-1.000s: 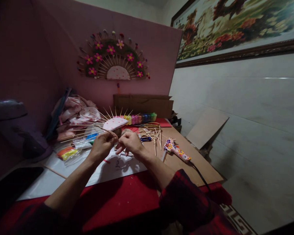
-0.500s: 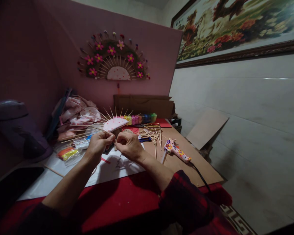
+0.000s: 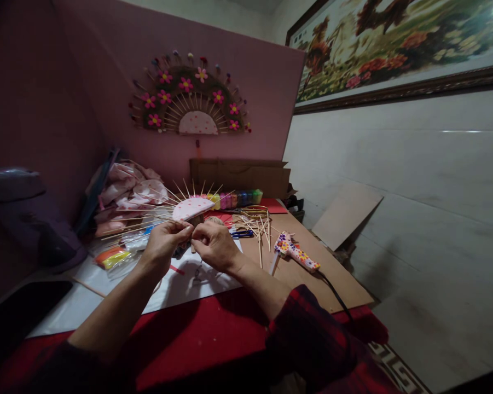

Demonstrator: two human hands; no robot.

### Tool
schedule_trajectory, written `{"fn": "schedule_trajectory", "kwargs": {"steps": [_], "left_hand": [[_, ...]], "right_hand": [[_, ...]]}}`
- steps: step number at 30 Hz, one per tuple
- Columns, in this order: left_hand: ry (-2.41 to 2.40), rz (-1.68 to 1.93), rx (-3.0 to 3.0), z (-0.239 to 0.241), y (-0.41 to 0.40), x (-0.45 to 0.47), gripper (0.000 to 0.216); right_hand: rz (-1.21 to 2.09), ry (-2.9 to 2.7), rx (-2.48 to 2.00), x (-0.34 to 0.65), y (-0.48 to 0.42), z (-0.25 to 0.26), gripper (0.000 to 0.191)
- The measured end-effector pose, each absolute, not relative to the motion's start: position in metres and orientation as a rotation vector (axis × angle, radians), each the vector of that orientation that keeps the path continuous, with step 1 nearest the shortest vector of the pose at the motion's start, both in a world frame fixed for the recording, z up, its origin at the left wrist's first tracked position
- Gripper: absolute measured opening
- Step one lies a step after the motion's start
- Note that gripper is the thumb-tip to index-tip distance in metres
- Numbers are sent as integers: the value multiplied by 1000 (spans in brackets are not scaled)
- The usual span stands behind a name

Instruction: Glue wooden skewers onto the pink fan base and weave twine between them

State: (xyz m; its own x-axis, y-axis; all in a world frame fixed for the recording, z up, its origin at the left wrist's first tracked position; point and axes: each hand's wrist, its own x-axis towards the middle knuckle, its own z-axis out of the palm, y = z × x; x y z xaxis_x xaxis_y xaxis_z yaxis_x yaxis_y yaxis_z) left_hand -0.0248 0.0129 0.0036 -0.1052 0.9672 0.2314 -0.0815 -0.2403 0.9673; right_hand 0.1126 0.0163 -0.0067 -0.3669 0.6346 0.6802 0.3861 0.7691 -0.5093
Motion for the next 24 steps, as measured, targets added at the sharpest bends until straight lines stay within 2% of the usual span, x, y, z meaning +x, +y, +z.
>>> {"fn": "schedule_trajectory", "kwargs": {"steps": [7, 11, 18, 21, 24], "left_hand": [[1157, 1556, 1134, 5, 12, -25, 25], [1153, 1605, 1136, 7, 11, -24, 25], [1063, 1609, 1122, 9, 9, -21, 29], [1069, 1607, 1153, 8, 9, -21, 29], [1105, 1602, 1181, 8, 8, -21, 25]], "right_hand": [[314, -2043, -755, 113, 15, -7, 12], [417, -1985, -795, 112, 14, -6, 27], [615, -1799, -919, 110, 22, -10, 14], [569, -1828, -965, 110, 21, -10, 9], [482, -1883, -1005, 111, 17, -8, 14]]}}
